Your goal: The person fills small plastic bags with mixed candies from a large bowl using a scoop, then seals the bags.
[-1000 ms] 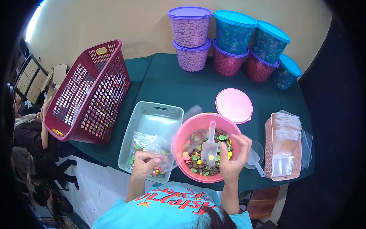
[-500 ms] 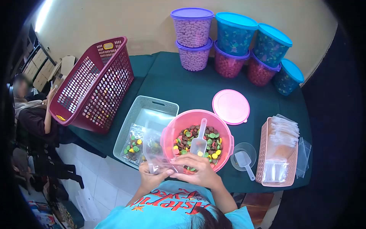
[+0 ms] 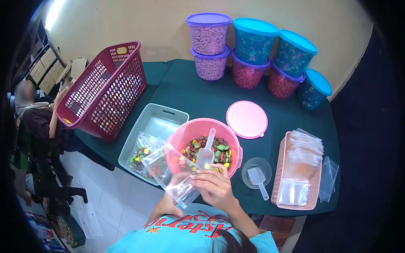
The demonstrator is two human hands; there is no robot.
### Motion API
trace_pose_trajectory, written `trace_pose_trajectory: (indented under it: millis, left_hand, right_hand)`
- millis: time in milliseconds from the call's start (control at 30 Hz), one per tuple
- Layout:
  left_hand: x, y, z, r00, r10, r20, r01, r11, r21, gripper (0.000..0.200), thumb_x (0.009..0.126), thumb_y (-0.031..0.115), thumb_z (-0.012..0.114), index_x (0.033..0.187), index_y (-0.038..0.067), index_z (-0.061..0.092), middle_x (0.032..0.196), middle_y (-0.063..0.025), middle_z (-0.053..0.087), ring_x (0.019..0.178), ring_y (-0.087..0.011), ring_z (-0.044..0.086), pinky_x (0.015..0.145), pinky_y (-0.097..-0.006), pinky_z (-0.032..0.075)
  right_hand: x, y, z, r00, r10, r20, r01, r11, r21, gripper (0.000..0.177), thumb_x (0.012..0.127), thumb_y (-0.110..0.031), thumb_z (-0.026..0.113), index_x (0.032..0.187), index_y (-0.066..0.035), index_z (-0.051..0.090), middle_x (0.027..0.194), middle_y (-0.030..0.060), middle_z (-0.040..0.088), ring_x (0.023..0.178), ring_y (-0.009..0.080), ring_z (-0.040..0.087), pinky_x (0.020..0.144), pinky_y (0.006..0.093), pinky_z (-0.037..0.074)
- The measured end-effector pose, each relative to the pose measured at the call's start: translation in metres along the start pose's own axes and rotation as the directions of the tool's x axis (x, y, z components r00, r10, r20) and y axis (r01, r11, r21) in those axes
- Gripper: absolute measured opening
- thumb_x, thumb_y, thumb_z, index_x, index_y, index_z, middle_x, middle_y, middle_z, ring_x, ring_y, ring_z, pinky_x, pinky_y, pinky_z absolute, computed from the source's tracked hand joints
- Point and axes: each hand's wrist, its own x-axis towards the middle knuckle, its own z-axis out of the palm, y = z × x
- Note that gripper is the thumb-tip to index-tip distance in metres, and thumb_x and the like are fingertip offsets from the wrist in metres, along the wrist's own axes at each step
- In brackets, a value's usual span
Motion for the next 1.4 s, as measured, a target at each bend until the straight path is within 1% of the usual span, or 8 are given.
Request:
trace_pose_trajectory:
  millis: [133, 200, 333, 533, 633, 833, 1067, 1400]
  left_hand:
    - [0.004, -0.002, 0.015, 0.992, -0.114, 0.05, 0.124, 0.897, -0.425, 0.131, 0.044, 0.061, 0.076, 0.136, 0.003, 0.004, 0.137, -0.0179, 0.018, 0.126, -0.0268, 0.026, 0.103, -0.0395, 0.025]
    - [0.009, 0.006, 0.028, 0.987, -0.148, 0.062, 0.16, 0.916, -0.368, 0.133, 0.043, 0.075, 0.064, 0.137, 0.004, 0.001, 0.138, -0.0199, 0.015, 0.127, -0.0276, 0.024, 0.103, -0.0415, 0.022]
    - [0.014, -0.003, 0.039, 0.953, -0.29, 0.092, 0.281, 0.719, -0.636, 0.129, 0.046, 0.085, 0.048, 0.137, 0.005, 0.004, 0.138, -0.0206, 0.016, 0.126, -0.0284, 0.025, 0.103, -0.041, 0.021]
    - [0.024, -0.027, 0.056, 0.952, -0.3, 0.061, 0.255, 0.664, -0.703, 0.092, 0.069, 0.048, 0.063, 0.133, 0.003, 0.015, 0.128, -0.0172, 0.031, 0.121, -0.0284, 0.032, 0.104, -0.0399, 0.023]
    - [0.024, -0.033, 0.067, 0.973, -0.229, -0.001, 0.156, 0.665, -0.731, 0.079, 0.074, 0.034, 0.06, 0.133, 0.006, 0.016, 0.124, -0.0157, 0.034, 0.121, -0.028, 0.032, 0.104, -0.0416, 0.023]
    - [0.02, -0.045, 0.084, 0.974, -0.073, -0.216, -0.056, 0.84, -0.54, 0.075, 0.077, 0.023, 0.056, 0.135, 0.009, 0.01, 0.126, -0.0151, 0.031, 0.122, -0.0275, 0.031, 0.104, -0.0419, 0.024]
    - [0.012, -0.048, 0.092, 0.907, 0.013, -0.42, -0.234, 0.846, -0.479, 0.077, 0.077, 0.018, 0.056, 0.135, 0.01, 0.005, 0.123, -0.0146, 0.031, 0.121, -0.0281, 0.032, 0.102, -0.0402, 0.027]
    - [0.01, -0.039, 0.081, 0.961, -0.002, -0.276, -0.078, 0.957, -0.28, 0.081, 0.075, 0.01, 0.057, 0.135, 0.008, 0.003, 0.121, -0.0131, 0.035, 0.119, -0.0246, 0.033, 0.1, -0.0367, 0.027]
  right_hand:
    - [-0.01, -0.001, -0.004, 1.0, -0.01, -0.017, 0.011, 0.998, 0.065, 0.02, 0.061, 0.001, 0.068, 0.074, -0.013, 0.063, 0.079, -0.0017, 0.065, 0.083, 0.0152, 0.061, 0.082, 0.0361, 0.036]
    - [-0.017, -0.002, -0.002, 1.0, -0.006, -0.021, 0.007, 0.997, 0.08, 0.019, 0.061, 0.0, 0.068, 0.074, -0.012, 0.062, 0.081, -0.002, 0.064, 0.083, 0.0143, 0.06, 0.084, 0.0363, 0.036]
    - [-0.028, 0.001, -0.013, 1.0, 0.003, -0.015, -0.001, 0.993, 0.115, 0.018, 0.061, 0.002, 0.066, 0.073, -0.01, 0.06, 0.081, -0.0005, 0.064, 0.08, 0.0139, 0.061, 0.082, 0.0352, 0.039]
    - [-0.049, 0.001, -0.019, 0.961, 0.024, -0.274, -0.027, 1.0, -0.007, 0.022, 0.057, 0.0, 0.072, 0.07, -0.009, 0.056, 0.067, 0.0009, 0.057, 0.068, 0.0176, 0.057, 0.07, 0.0329, 0.042]
    - [-0.058, 0.001, -0.026, 0.952, 0.002, -0.306, -0.011, 1.0, -0.028, 0.032, 0.058, 0.002, 0.075, 0.066, -0.008, 0.046, 0.063, 0.0059, 0.055, 0.058, 0.0164, 0.052, 0.052, 0.0267, 0.036]
    - [-0.07, 0.006, -0.026, 0.948, 0.064, -0.311, 0.021, 0.966, 0.26, 0.027, 0.063, 0.003, 0.07, 0.075, -0.003, 0.048, 0.07, 0.0113, 0.058, 0.066, 0.0201, 0.057, 0.059, 0.0298, 0.044]
    - [-0.067, -0.006, -0.031, 0.994, -0.001, -0.112, 0.028, 0.97, 0.24, 0.034, 0.061, 0.002, 0.065, 0.092, 0.003, 0.053, 0.089, 0.0163, 0.059, 0.081, 0.0298, 0.058, 0.071, 0.0366, 0.047]
    - [-0.073, -0.003, -0.005, 0.996, 0.03, -0.082, -0.014, 0.982, 0.187, 0.029, 0.06, 0.005, 0.063, 0.088, 0.005, 0.056, 0.095, 0.0193, 0.06, 0.092, 0.0364, 0.058, 0.08, 0.0419, 0.045]
